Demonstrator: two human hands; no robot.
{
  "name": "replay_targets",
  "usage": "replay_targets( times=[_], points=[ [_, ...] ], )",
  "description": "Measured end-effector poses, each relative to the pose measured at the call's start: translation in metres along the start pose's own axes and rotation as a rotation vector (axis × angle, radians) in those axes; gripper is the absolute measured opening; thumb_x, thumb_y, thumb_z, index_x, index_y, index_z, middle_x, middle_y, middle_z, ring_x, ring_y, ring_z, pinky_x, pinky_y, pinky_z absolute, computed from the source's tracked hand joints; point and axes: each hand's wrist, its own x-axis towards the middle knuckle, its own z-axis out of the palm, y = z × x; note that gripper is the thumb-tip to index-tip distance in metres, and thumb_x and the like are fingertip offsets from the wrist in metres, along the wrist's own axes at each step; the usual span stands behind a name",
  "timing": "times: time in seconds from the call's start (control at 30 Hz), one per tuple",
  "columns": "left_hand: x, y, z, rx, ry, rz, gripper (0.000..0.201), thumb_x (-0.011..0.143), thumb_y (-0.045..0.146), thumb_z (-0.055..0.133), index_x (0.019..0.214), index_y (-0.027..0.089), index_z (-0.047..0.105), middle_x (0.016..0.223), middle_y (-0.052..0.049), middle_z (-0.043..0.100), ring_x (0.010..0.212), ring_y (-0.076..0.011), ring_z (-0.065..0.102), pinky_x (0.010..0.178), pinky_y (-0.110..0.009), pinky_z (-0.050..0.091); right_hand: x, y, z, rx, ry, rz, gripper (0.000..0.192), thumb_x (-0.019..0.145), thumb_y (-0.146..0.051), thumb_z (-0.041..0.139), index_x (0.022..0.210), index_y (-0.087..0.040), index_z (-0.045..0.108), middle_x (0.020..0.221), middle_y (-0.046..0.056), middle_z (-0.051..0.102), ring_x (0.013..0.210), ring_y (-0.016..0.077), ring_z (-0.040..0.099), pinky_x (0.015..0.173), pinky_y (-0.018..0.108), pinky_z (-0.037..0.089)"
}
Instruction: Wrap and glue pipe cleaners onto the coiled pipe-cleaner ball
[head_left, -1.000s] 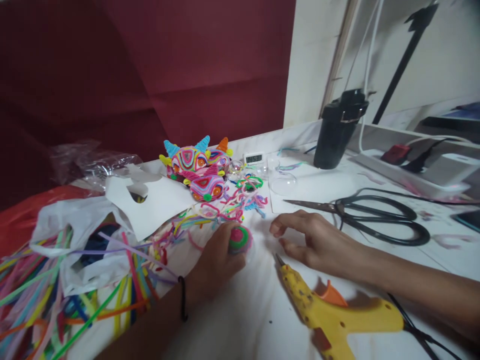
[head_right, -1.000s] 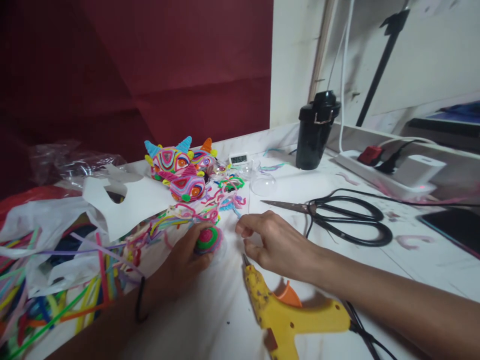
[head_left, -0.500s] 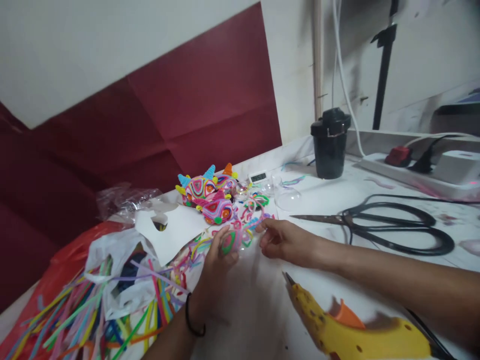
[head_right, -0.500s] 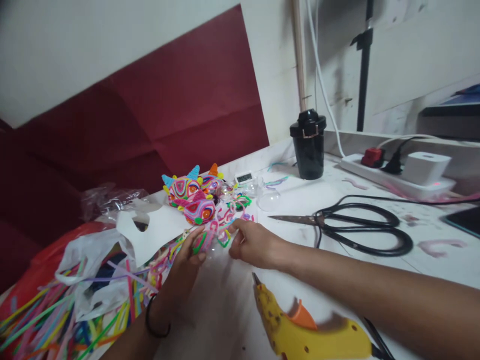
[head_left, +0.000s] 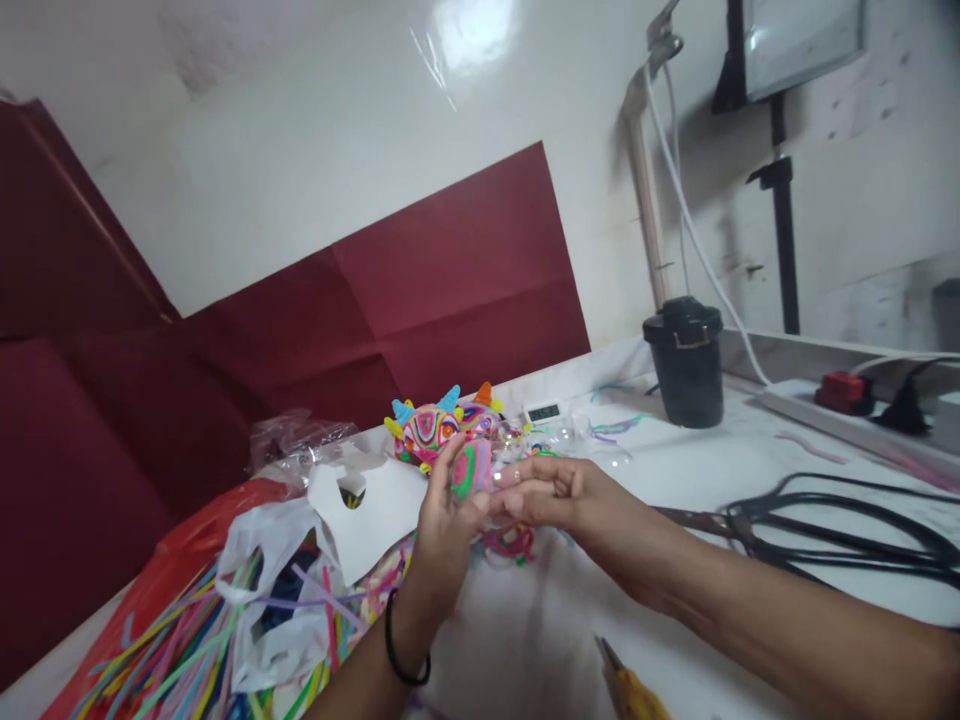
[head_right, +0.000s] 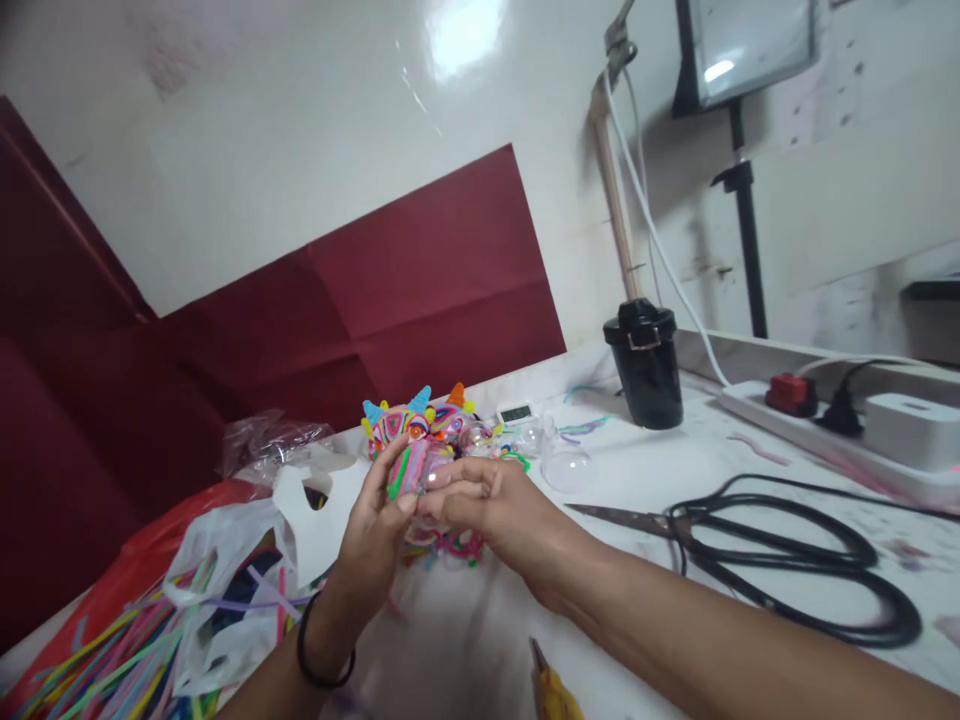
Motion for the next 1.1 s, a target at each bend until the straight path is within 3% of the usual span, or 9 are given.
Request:
replay_targets(
  times=[0.27,0.47,0.73,1.1],
  points=[
    [0.019,0.014,0.033,0.038,0.004,0.057,0.055,0.085,0.030,0.049,0.139,0.026,0.037,0.147,-0.006,0.042,0.142,-0.0263,0.027,0.114,-0.045,0.028,0.000,-0.023,-0.010,0.002,0.167,-0.128,0.024,0.061,-0.028,0.078,0.078,-0.017,0.065,0.065,-0.002,0.068,0.065,0.0134,0.061,0.069,0.027,0.043],
    [0.027,0.021,0.051,0.037,0.035,0.095,0.054,0.085,0.031,0.049,0.138,0.023,0.041,0.148,-0.009,0.040,0.142,-0.0282,0.025,0.115,-0.046,0.024,0.004,-0.029,-0.019,0.001,0.223,-0.186,0.015,0.062,-0.023,0.073,0.072,-0.015,0.064,0.066,-0.001,0.067,0.063,0.0128,0.058,0.067,0.027,0.042],
    [0.028,0.009,0.059,-0.015,0.069,0.103,0.058,0.086,0.033,0.051,0.141,0.020,0.040,0.152,-0.011,0.033,0.143,-0.0302,0.021,0.116,-0.045,0.021,0.008,-0.030,-0.020,0.011,0.291,-0.176,0.018,0.055,-0.020,0.074,0.066,-0.015,0.060,0.055,-0.003,0.063,0.055,0.0108,0.055,0.059,0.023,0.041],
    [0.024,-0.006,0.065,0.024,0.094,0.150,0.057,0.088,0.031,0.051,0.143,0.021,0.038,0.153,-0.010,0.033,0.143,-0.0282,0.022,0.116,-0.043,0.021,0.013,-0.015,-0.026,-0.036,0.353,-0.168,0.020,0.056,-0.019,0.075,0.072,-0.015,0.063,0.058,-0.003,0.062,0.054,0.0096,0.052,0.055,0.021,0.041]
  ],
)
